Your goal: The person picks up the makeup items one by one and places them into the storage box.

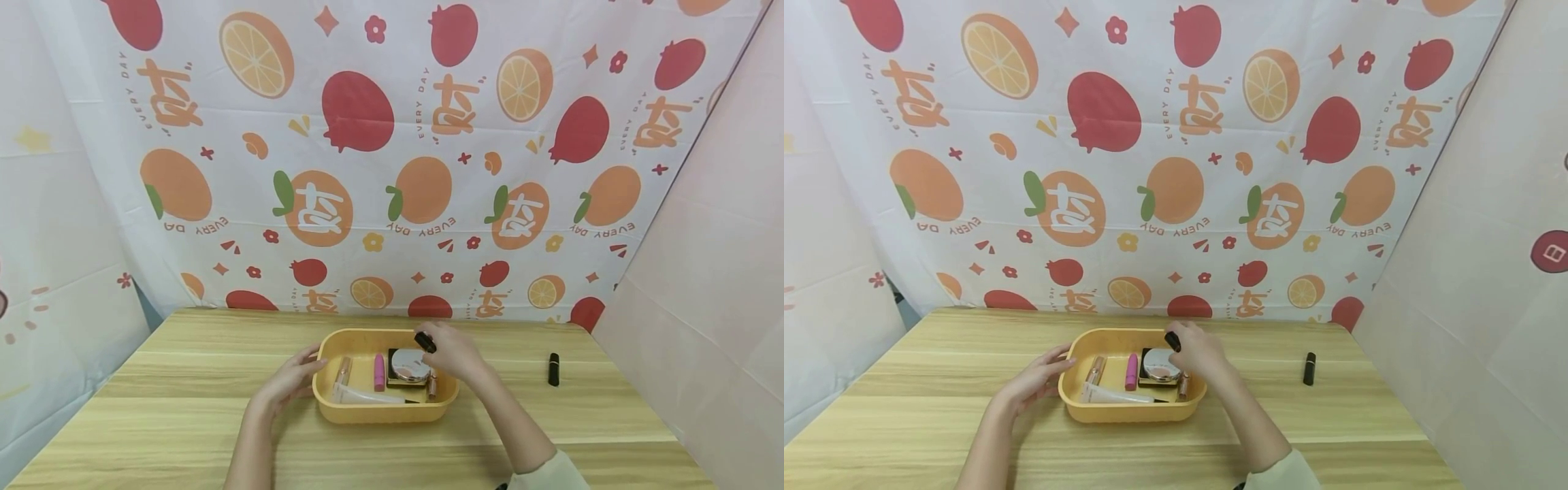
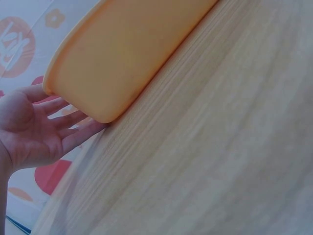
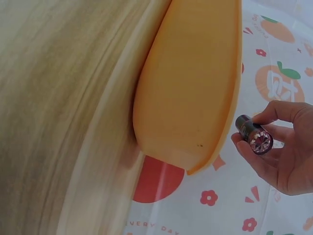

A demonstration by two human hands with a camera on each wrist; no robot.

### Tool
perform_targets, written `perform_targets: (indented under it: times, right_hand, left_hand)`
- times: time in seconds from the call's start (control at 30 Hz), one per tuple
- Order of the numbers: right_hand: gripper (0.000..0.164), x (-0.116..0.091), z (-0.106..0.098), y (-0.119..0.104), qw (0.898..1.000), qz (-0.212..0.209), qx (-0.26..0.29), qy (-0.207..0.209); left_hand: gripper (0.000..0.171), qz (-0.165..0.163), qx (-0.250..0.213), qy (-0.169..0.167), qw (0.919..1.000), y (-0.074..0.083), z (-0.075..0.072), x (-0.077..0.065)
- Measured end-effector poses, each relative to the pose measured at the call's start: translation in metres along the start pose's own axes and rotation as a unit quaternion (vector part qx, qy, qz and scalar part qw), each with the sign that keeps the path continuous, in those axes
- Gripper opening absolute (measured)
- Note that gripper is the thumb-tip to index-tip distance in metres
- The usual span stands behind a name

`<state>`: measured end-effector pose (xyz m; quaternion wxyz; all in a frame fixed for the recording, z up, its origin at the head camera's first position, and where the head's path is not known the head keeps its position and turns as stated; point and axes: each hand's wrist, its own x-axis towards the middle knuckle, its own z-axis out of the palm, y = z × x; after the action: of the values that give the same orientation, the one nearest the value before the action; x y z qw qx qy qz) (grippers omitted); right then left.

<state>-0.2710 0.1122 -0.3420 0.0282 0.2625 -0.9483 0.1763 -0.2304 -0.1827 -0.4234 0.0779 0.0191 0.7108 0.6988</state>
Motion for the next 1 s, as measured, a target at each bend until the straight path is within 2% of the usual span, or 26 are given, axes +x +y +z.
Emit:
perform_targets:
  times: [0.4, 0.8, 1.0]
  right_hand:
    - [0.043, 0.001, 0.009, -0.006, 0.999, -0.029, 0.013, -0.037]
    - [0.033, 0.000, 0.017, -0.007, 0.994, -0.077, -0.018, -0.074]
    - [0.040, -0.001, 0.019, -0.006, 0.989, -0.106, -0.020, -0.105]
  left_hand:
    - [0.055, -0.003, 0.000, 0.000, 1.0000, 0.003, 0.000, -0.002]
    - [0.055, -0.001, 0.000, -0.001, 1.0000, 0.002, 0.001, 0.000]
    - [0.056, -0.003, -0.002, 0.000, 1.0000, 0.001, 0.000, 0.000]
